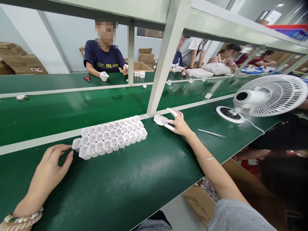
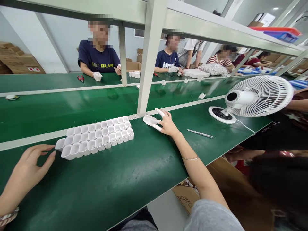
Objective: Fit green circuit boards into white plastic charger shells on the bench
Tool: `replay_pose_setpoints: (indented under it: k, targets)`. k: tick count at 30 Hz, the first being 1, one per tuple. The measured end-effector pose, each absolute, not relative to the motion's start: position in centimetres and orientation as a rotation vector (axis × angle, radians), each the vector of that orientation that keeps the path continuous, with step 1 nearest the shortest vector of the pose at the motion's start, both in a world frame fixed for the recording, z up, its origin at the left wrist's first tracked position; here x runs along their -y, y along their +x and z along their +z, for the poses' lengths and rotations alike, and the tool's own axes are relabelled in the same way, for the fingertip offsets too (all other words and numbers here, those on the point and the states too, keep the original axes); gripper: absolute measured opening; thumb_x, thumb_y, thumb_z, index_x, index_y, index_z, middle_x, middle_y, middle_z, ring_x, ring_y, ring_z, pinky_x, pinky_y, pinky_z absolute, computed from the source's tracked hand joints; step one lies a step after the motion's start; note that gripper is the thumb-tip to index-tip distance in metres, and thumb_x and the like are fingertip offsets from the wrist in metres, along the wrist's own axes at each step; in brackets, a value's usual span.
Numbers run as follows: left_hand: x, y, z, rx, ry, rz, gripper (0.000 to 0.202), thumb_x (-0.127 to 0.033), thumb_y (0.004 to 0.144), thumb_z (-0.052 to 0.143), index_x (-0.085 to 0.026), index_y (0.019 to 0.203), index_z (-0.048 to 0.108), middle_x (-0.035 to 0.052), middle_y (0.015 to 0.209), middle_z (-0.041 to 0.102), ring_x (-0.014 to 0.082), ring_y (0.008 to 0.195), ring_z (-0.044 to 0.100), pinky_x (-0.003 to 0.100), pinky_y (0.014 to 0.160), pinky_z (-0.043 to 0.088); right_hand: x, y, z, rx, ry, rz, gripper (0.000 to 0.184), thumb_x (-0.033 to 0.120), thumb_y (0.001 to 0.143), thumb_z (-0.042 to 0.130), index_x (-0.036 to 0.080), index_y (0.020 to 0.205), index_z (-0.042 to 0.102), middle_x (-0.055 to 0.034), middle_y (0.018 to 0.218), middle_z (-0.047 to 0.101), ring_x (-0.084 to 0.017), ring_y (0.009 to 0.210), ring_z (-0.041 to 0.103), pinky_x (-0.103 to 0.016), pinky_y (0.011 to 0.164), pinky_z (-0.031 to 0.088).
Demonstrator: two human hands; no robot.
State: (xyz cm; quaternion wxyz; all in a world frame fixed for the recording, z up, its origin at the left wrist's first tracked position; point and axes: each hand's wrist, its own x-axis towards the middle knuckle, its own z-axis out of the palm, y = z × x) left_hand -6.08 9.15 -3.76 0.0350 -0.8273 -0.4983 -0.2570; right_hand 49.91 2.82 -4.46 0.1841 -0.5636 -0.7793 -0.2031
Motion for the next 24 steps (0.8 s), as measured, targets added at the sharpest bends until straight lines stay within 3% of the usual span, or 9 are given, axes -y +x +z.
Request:
replay_pose_setpoints:
  k: [6, 10, 18, 24]
  targets:
    - [-8.99, -5.97, -3.64, 1.526, -2.550, -0.807, 0.053, -0.059, 0.094, 0.034, -0.015, 0.113, 0.059, 0.0141, 0.117, 0.060, 0.0254, 0.091, 0.065, 0.033, 0.064, 0.053, -3.00, 49.69, -4.53, 2.216, -1.599, -0.569, 0.027, 0.040, 0.093, 0.061, 0.020, 0.093, 0.079, -0.0105, 0.163, 0.027, -0.041, 0.142, 0.035, -0.061, 0.113, 0.027]
    - [-9.04, -5.93, -3.62, 1.534, -2.546, -0.797, 0.054, -0.059, 0.094, 0.034, -0.016, 0.113, 0.059, 0.0142, 0.117, 0.061, 0.0256, 0.090, 0.066, 0.033, 0.060, 0.052, -2.94, 49.86, -4.45, 2.169, -1.580, -0.562, 0.025, 0.039, 0.093, 0.060, 0.022, 0.098, 0.079, -0.0098, 0.162, 0.029, -0.039, 0.140, 0.038, -0.060, 0.110, 0.031]
    - [-9.39, -6.28, -3.70, 1.536, -2.537, -0.788, 0.054, -0.060, 0.093, 0.034, -0.017, 0.114, 0.059, 0.0139, 0.117, 0.061, 0.0271, 0.091, 0.067, 0.038, 0.070, 0.056, -3.09, 50.09, -4.96, 2.127, -1.610, -0.519, 0.024, 0.039, 0.093, 0.061, 0.024, 0.096, 0.079, -0.0085, 0.159, 0.034, -0.040, 0.140, 0.037, -0.063, 0.108, 0.030]
    - [-9.35, -6.24, -3.80, 1.554, -2.543, -0.788, 0.055, -0.060, 0.092, 0.035, -0.016, 0.114, 0.059, 0.0147, 0.119, 0.060, 0.0261, 0.091, 0.067, 0.034, 0.062, 0.054, -3.20, 49.99, -5.16, 2.147, -1.591, -0.543, 0.026, 0.040, 0.093, 0.060, 0.022, 0.101, 0.077, -0.0106, 0.161, 0.030, -0.039, 0.141, 0.036, -0.061, 0.109, 0.030]
